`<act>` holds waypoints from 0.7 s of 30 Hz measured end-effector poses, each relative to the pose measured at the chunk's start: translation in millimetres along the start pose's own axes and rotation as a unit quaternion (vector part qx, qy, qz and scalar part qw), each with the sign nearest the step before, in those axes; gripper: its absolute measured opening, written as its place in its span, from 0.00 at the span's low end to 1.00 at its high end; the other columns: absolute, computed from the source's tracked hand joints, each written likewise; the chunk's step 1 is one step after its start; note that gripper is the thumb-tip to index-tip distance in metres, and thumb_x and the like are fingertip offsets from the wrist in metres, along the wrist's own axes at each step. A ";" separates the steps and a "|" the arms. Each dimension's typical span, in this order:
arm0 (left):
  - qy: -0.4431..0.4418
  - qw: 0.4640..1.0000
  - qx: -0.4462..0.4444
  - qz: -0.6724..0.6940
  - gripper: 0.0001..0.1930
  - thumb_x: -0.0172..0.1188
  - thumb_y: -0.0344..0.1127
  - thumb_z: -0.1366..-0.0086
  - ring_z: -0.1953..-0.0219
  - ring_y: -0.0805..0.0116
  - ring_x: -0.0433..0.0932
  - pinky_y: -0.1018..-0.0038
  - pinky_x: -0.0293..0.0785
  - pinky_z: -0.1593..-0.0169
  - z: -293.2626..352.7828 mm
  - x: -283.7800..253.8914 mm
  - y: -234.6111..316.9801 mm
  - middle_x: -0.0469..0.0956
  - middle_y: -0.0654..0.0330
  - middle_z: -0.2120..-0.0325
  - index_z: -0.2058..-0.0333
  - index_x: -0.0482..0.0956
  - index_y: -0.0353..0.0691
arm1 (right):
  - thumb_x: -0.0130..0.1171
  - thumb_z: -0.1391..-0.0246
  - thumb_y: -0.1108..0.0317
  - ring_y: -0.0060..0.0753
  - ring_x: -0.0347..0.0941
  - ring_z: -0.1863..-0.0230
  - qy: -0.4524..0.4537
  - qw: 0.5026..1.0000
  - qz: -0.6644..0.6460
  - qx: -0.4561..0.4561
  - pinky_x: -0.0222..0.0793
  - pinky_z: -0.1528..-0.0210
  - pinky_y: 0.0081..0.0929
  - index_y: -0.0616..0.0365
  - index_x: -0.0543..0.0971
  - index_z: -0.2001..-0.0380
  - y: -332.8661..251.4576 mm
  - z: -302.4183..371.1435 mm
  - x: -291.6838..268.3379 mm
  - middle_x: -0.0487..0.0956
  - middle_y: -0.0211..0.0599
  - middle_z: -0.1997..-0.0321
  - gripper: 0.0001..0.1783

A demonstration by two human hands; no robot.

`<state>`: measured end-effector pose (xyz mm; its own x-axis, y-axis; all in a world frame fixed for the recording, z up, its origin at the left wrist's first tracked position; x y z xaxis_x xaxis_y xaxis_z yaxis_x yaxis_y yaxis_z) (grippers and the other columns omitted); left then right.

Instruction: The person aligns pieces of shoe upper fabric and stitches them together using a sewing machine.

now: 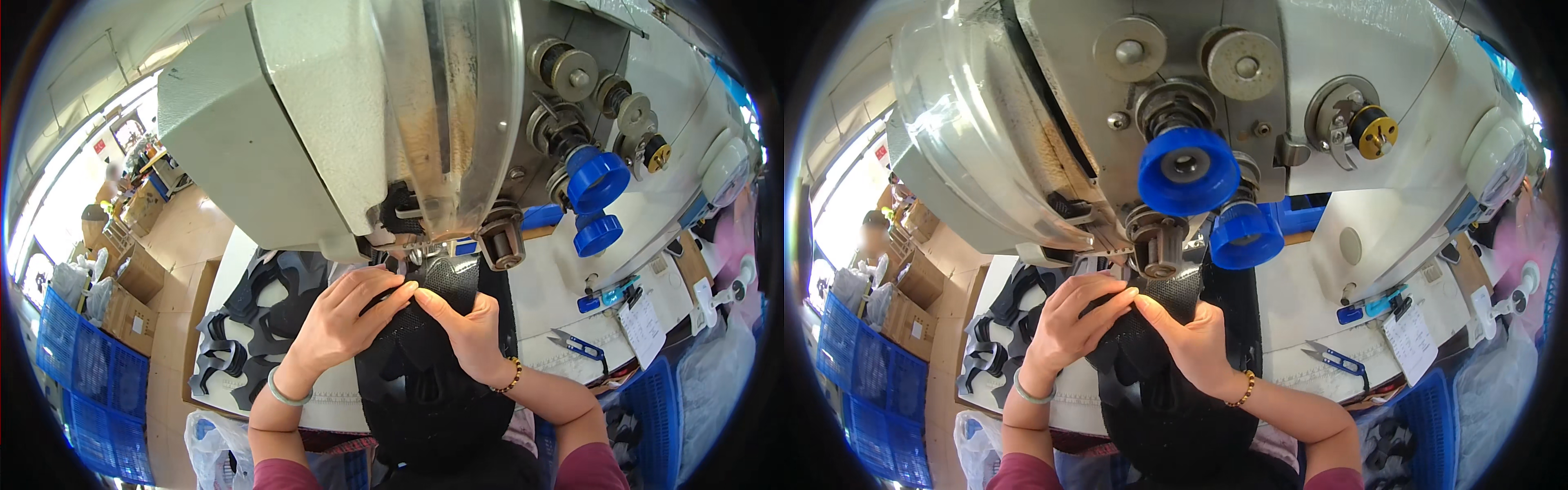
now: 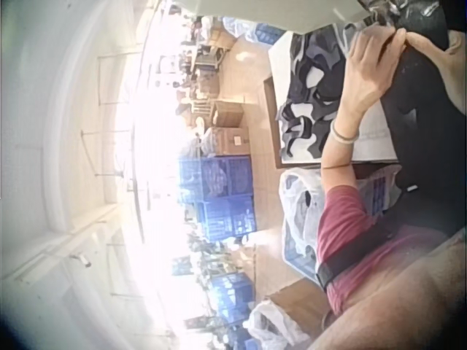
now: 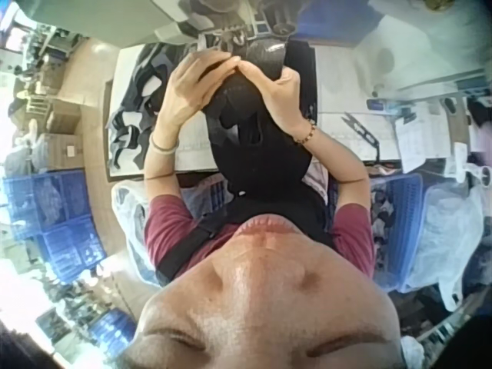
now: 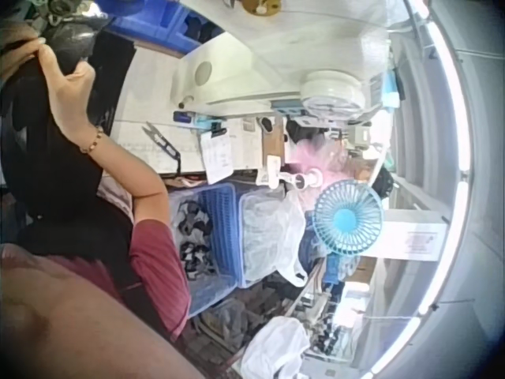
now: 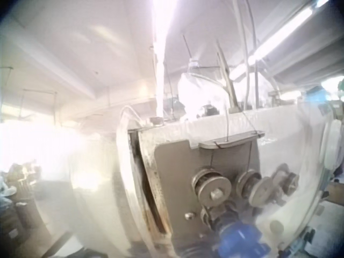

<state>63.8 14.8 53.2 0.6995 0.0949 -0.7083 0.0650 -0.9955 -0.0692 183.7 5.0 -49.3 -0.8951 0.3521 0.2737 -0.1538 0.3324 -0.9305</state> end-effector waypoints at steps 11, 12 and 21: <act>0.031 0.999 -0.016 -0.023 0.22 0.62 0.25 0.59 0.60 0.60 0.76 0.67 0.75 0.57 -1.5 5.7 -6.6 0.76 0.58 0.63 0.59 0.80 0.36 | 0.61 0.45 0.63 0.12 0.70 0.82 -0.038 0.988 -0.024 0.149 0.63 0.84 0.11 0.64 0.78 0.70 -5.0 14.8 5.2 0.79 0.28 0.75 0.12; 0.034 0.999 -0.014 -0.019 0.22 0.62 0.25 0.59 0.60 0.61 0.76 0.67 0.75 0.57 -2.7 5.8 -5.1 0.76 0.58 0.63 0.60 0.80 0.36 | 0.61 0.45 0.63 0.12 0.70 0.82 -0.038 0.988 -0.022 0.148 0.63 0.84 0.11 0.64 0.78 0.70 -5.8 16.8 4.2 0.79 0.28 0.75 0.12; 0.060 0.998 -0.014 -0.015 0.23 0.62 0.24 0.60 0.63 0.61 0.75 0.67 0.74 0.58 -0.8 4.6 -2.2 0.75 0.58 0.65 0.59 0.79 0.35 | 0.54 0.40 0.59 0.15 0.69 0.87 -0.131 0.983 -0.023 0.130 0.59 0.88 0.13 0.62 0.77 0.74 1.9 26.5 22.2 0.77 0.31 0.79 0.16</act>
<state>67.4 17.4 50.6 0.7767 0.1248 -0.6174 0.1051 -0.9921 -0.0684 152.4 -9.8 -51.5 -0.9564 0.0926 0.2770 -0.2683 0.0967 -0.9585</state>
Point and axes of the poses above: each hand's wrist, its own z-axis away from the middle knuckle, its own x-axis out of the palm, y = z × x, the point moved 10 cm from there along -z, towards the middle knuckle
